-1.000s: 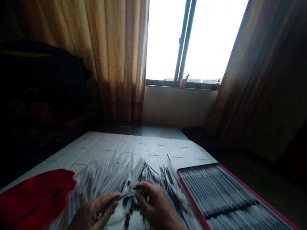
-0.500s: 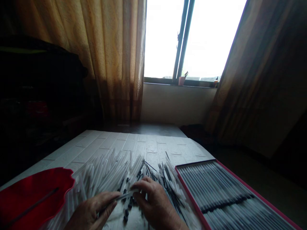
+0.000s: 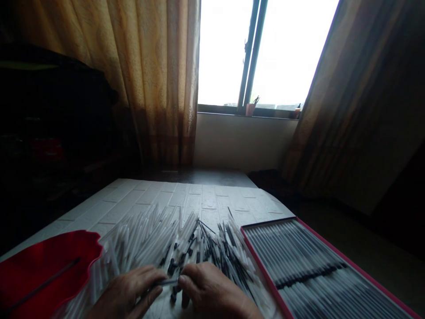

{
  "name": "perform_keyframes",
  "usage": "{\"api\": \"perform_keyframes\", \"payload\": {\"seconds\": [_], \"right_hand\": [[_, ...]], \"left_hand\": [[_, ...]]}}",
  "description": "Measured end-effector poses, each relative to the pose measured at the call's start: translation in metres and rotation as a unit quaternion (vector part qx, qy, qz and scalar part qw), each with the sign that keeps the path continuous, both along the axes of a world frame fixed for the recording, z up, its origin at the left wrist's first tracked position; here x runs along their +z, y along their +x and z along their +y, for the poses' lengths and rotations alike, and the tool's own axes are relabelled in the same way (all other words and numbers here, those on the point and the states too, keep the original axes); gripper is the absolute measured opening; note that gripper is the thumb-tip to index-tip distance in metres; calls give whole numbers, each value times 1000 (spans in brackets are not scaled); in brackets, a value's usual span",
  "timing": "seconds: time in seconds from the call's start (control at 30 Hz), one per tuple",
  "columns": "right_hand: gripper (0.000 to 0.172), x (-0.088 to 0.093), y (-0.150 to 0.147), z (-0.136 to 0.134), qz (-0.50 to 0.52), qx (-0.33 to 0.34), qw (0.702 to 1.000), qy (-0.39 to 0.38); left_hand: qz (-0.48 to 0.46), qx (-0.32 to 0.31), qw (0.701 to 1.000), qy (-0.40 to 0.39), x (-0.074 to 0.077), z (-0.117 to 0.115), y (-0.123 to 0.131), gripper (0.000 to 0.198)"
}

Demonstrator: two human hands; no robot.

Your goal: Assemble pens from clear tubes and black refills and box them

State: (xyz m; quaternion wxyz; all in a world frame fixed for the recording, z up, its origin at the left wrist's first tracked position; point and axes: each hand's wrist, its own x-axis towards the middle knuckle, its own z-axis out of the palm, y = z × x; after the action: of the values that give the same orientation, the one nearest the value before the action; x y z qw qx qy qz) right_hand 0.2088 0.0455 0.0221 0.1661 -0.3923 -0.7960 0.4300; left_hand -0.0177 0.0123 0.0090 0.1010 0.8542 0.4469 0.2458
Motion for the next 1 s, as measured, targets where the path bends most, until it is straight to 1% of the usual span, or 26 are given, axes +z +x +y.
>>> {"api": "perform_keyframes", "payload": {"seconds": [0.1,0.17,0.3,0.4,0.5,0.63,0.8,0.87,1.0], "right_hand": [[32,0,0,0,-10,-3,1000,12],[33,2,-1,0,-5,1,1000,3],[33,5,-2,1,-6,5,1000,-12],[33,5,-1,1,-1,8,1000,-15],[30,3,2,2,9,14,999,-33],[31,2,5,4,-4,16,999,-48],[40,3,8,4,-25,27,998,-54],[42,4,7,4,-29,35,997,-58],[36,5,4,2,-51,30,998,-23]], "left_hand": [[7,-28,999,-14,3,1,-2,25],[28,-33,999,-29,5,3,-4,26],[112,20,992,-63,9,5,-9,19],[144,35,987,-65,12,5,-12,24],[134,25,989,-56,15,5,-13,27],[122,15,990,-74,17,5,-15,27],[84,-6,993,-83,19,5,-15,23],[79,-13,993,-84,20,4,-14,22],[99,-16,991,-94,23,4,-14,22]]}}
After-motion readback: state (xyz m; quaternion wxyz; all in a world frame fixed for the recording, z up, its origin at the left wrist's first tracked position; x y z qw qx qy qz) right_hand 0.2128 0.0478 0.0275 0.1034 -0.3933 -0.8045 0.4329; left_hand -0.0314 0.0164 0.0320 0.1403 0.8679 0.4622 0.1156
